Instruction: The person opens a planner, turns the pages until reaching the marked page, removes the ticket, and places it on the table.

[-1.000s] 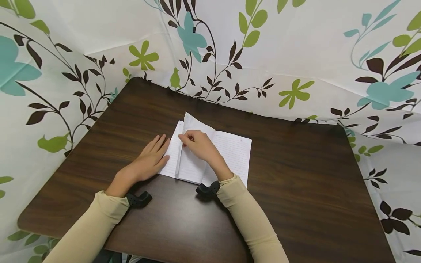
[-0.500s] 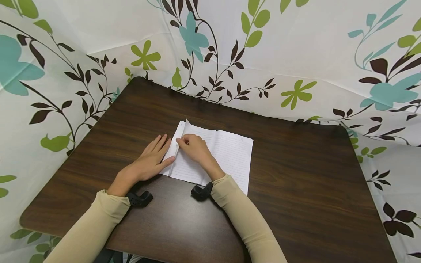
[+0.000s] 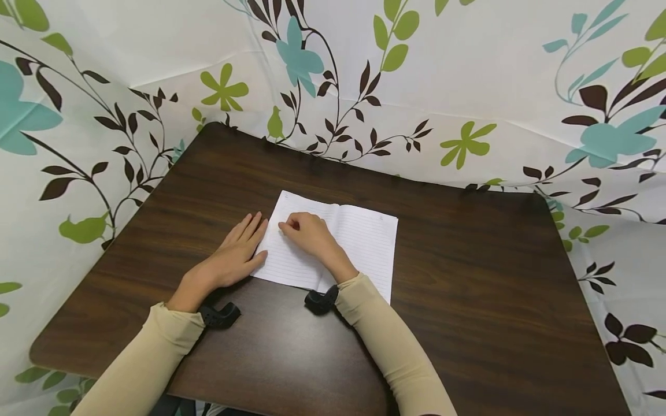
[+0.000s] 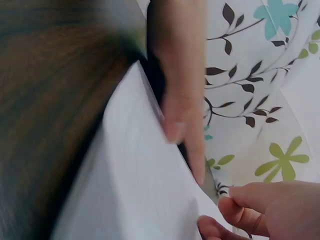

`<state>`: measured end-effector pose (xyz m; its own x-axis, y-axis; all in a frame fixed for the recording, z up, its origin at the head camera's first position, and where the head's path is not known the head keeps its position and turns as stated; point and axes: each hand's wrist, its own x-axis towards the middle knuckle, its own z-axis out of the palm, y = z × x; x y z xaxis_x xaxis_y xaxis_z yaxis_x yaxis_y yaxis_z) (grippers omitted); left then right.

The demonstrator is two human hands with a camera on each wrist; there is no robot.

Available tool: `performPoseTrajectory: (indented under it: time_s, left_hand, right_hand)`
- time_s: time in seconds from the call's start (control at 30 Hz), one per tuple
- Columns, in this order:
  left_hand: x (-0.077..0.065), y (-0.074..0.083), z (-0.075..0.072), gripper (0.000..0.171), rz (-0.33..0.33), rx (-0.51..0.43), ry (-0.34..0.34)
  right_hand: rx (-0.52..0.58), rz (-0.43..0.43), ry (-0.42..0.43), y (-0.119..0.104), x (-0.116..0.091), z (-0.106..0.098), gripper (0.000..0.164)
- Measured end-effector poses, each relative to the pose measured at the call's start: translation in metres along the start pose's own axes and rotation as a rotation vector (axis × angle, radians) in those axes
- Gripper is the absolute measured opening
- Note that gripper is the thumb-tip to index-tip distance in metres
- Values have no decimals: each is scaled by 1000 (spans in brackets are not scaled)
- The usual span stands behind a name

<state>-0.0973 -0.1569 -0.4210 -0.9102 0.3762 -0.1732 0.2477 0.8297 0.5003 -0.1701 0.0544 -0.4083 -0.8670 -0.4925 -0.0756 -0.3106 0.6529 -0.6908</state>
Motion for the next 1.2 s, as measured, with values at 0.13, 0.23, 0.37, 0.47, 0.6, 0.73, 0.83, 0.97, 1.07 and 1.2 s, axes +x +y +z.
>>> performPoseTrajectory:
  time_s: [0.13,0.23,0.37,0.47,0.6,0.73,0.83,0.97,1.07,1.2]
  left_hand:
    - [1,-1,1,73,-2,10,5]
    - [1,-1,1,72,-6,23,4]
    - [1,-1,1,68,-1,31,11]
    - [2,-1,2,67,6,33,9]
    - [3,-2,2,66,17,36,6]
    - [3,-3,3,65,18,34,8]
    - [3,-3,3,65,16,30,4]
    - [2,-2,3,65,16,28,-2]
    - [2,-2,4,65,15,27,-1]
    - [3,-2,4,65,15,28,3]
  right_hand:
    - [47,10,-13,6,-5,-9,29]
    - [78,8,-7,11,-9,-16,31]
    - [124,-1,-2,21,-15,-24,33]
    - [142,7,-9,30,-22,-30,33]
    - [144,23,-24,40,-32,-38,31]
    - [134,26,-55,47,-42,-45,28]
    - [120,36,-81,52,-50,-53,24]
    - [67,74,-98,62,-60,-66,19]
    - [19,107,-92,69,-68,-76,15]
    - [-36,168,-65,78,-76,-88,12]
